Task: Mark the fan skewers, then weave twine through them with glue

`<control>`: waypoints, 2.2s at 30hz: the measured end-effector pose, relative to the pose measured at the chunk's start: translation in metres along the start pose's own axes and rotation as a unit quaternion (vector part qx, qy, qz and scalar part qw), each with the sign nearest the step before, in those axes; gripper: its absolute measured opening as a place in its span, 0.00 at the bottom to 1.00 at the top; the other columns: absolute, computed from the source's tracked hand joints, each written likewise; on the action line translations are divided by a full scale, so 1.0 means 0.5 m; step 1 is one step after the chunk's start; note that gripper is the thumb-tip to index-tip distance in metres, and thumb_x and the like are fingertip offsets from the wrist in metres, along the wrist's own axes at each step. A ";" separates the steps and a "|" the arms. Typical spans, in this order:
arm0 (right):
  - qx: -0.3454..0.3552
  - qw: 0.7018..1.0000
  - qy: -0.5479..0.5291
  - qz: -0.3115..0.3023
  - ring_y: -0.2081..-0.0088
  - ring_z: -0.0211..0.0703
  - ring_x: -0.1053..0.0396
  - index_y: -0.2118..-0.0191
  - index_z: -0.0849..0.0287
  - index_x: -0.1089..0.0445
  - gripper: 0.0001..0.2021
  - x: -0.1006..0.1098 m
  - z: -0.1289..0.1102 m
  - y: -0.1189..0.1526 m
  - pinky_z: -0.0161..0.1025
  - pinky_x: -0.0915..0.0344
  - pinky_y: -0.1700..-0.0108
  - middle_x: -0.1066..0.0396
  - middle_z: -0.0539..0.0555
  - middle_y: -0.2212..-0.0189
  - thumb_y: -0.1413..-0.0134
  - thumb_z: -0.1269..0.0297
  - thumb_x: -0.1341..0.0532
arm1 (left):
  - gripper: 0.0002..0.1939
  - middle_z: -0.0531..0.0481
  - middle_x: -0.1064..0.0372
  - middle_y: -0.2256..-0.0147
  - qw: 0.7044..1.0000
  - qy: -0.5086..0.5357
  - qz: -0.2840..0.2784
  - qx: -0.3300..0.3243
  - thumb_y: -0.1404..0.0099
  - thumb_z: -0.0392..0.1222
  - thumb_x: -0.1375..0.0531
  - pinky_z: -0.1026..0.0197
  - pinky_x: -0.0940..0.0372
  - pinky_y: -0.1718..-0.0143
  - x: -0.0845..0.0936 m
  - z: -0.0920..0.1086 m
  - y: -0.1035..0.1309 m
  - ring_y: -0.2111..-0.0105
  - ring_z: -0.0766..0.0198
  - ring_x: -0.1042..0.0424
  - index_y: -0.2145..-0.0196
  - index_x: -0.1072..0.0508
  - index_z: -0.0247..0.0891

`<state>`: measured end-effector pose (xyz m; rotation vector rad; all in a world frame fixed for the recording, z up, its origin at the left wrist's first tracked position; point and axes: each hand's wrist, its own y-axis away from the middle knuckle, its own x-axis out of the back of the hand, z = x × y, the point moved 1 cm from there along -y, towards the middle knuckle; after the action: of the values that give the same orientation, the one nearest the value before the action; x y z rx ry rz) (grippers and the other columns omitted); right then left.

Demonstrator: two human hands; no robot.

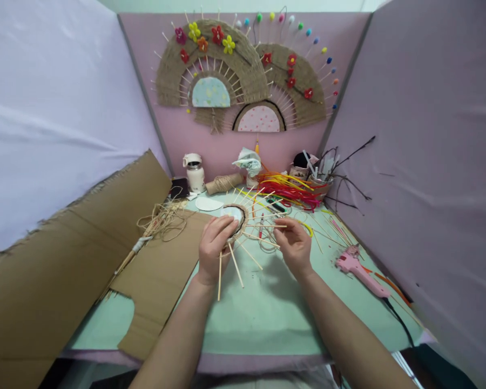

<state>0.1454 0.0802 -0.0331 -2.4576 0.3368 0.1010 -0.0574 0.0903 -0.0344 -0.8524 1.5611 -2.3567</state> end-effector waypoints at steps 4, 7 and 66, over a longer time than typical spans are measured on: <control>-0.048 0.993 -0.026 -0.103 0.80 0.34 0.45 0.53 0.53 0.30 0.16 -0.011 0.000 0.012 0.34 0.48 0.77 0.41 0.43 0.82 0.49 0.65 0.35 | 0.20 0.43 0.27 0.51 1.000 0.007 -0.019 -0.001 0.37 0.36 0.40 0.48 0.43 0.42 -0.007 0.007 0.004 0.49 0.57 0.30 0.47 0.29 0.45; -0.058 0.990 -0.018 -0.124 0.82 0.32 0.51 0.53 0.55 0.30 0.16 -0.014 -0.001 0.014 0.33 0.52 0.78 0.48 0.40 0.84 0.48 0.64 0.36 | 0.19 0.44 0.27 0.51 0.999 0.015 -0.039 0.003 0.37 0.36 0.40 0.48 0.44 0.41 -0.011 0.011 0.008 0.49 0.57 0.30 0.48 0.28 0.45; 0.010 0.985 0.100 -0.142 0.79 0.34 0.38 0.68 0.56 0.26 0.02 0.012 0.007 0.004 0.33 0.44 0.77 0.28 0.50 0.75 0.48 0.67 0.37 | 0.17 0.44 0.28 0.51 0.997 -0.012 -0.060 -0.040 0.33 0.37 0.44 0.48 0.45 0.40 -0.024 0.008 0.025 0.48 0.60 0.31 0.47 0.29 0.42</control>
<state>0.1509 0.0796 -0.0377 -2.4736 0.0698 -0.2714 -0.0472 0.0871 -0.0485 -1.0158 1.6489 -2.3673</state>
